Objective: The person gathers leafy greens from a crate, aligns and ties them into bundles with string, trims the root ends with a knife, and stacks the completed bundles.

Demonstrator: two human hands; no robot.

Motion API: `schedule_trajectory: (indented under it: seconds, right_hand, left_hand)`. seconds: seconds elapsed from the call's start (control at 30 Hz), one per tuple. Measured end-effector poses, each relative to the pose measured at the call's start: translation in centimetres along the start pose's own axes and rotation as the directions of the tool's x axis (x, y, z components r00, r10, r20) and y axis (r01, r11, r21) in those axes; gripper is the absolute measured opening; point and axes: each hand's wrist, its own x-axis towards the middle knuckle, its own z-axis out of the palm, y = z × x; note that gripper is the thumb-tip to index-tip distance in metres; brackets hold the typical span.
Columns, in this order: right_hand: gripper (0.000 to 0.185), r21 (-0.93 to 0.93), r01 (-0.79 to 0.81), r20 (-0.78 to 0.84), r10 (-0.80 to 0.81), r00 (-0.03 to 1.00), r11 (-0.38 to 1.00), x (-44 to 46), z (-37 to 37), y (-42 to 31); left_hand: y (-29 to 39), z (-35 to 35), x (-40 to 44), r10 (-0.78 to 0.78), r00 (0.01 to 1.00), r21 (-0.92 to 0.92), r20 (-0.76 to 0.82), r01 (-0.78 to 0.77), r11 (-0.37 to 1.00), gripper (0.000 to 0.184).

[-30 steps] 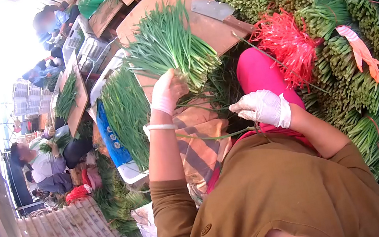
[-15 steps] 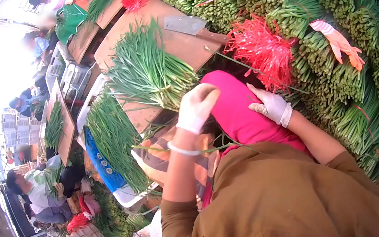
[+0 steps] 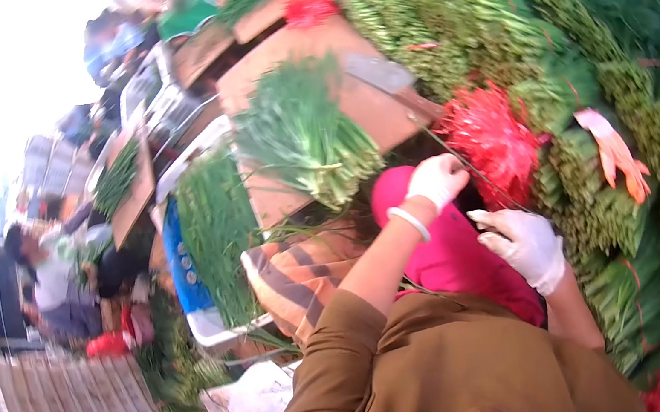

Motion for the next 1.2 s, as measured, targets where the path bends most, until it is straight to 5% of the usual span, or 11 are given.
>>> schedule_trajectory:
  seconds: [0.3, 0.37, 0.47, 0.57, 0.63, 0.73, 0.9, 1.0, 1.1, 1.13, 1.2]
  right_hand:
    - [0.042, 0.043, 0.272, -0.017, -0.272, 0.962, 0.961, 6.0, 2.1, 0.4]
    - [0.04, 0.234, 0.07, 0.08, -0.091, 0.993, 0.97, 5.8, 4.5, 2.1]
    - [0.035, 0.033, -0.107, 0.142, 0.101, 0.985, 0.994, 3.9, 5.5, 3.6]
    - [0.04, -0.085, -0.185, 0.252, 0.201, 0.947, 0.979, 0.7, 7.5, 7.5]
    - [0.039, -0.233, -0.292, 0.432, 0.368, 0.823, 0.927, -0.8, 6.7, 7.2]
    - [0.04, -0.304, -0.208, 0.389, 0.32, 0.864, 0.93, -2.9, 5.0, 6.4]
    - [0.043, -0.221, -0.051, 0.366, 0.131, 0.921, 0.974, 1.9, 0.4, -3.3]
    - [0.052, 0.002, 0.374, 0.098, -0.372, 0.923, 0.927, 5.1, 2.9, -7.9]
    - [0.066, 0.275, 0.128, 0.444, -0.244, 0.862, 0.953, 6.4, 5.1, -10.0]
    - [0.053, 0.222, -0.004, 0.551, -0.122, 0.826, 0.975, 7.2, 5.3, -10.4]
    - [0.035, 0.405, 0.12, 0.35, -0.275, 0.895, 0.907, 8.2, 6.5, -8.7]
  left_hand:
    - [0.5, -1.6, -6.8, 0.216, 0.976, -0.135, -0.003, -0.215, 0.967, 0.024]
    - [0.2, -2.3, -10.6, 0.235, 0.967, -0.153, -0.102, -0.249, 0.956, 0.021]
    - [-0.3, -5.4, -16.3, 0.104, 0.993, -0.4, 0.049, -0.076, 0.914, 0.015]
    - [-0.7, -8.3, -22.6, -0.365, 0.9, -0.768, 0.239, 0.406, 0.495, 0.017]
    - [-2.4, -9.7, -25.3, -0.293, 0.955, -0.644, -0.039, 0.2, 0.739, 0.018]
    - [-5.2, -10.5, -28.1, -0.335, 0.937, -0.291, -0.099, 0.294, 0.91, 0.017]
    - [-3.4, -10.7, -27.4, -0.151, 0.978, 0.202, -0.147, 0.179, 0.963, 0.016]
    - [-0.3, -10.8, -25.2, -0.035, 0.993, 0.01, -0.115, 0.037, 0.999, 0.016]
    - [2.4, -12.5, -24.1, -0.179, 0.983, -0.249, -0.035, 0.165, 0.954, 0.014]
    - [0.9, -12.5, -23.8, 0.058, 0.98, -0.184, -0.191, -0.093, 0.978, 0.014]
    - [0.1, -14.1, -23.4, -0.008, 0.971, -0.274, -0.237, -0.059, 0.96, 0.014]
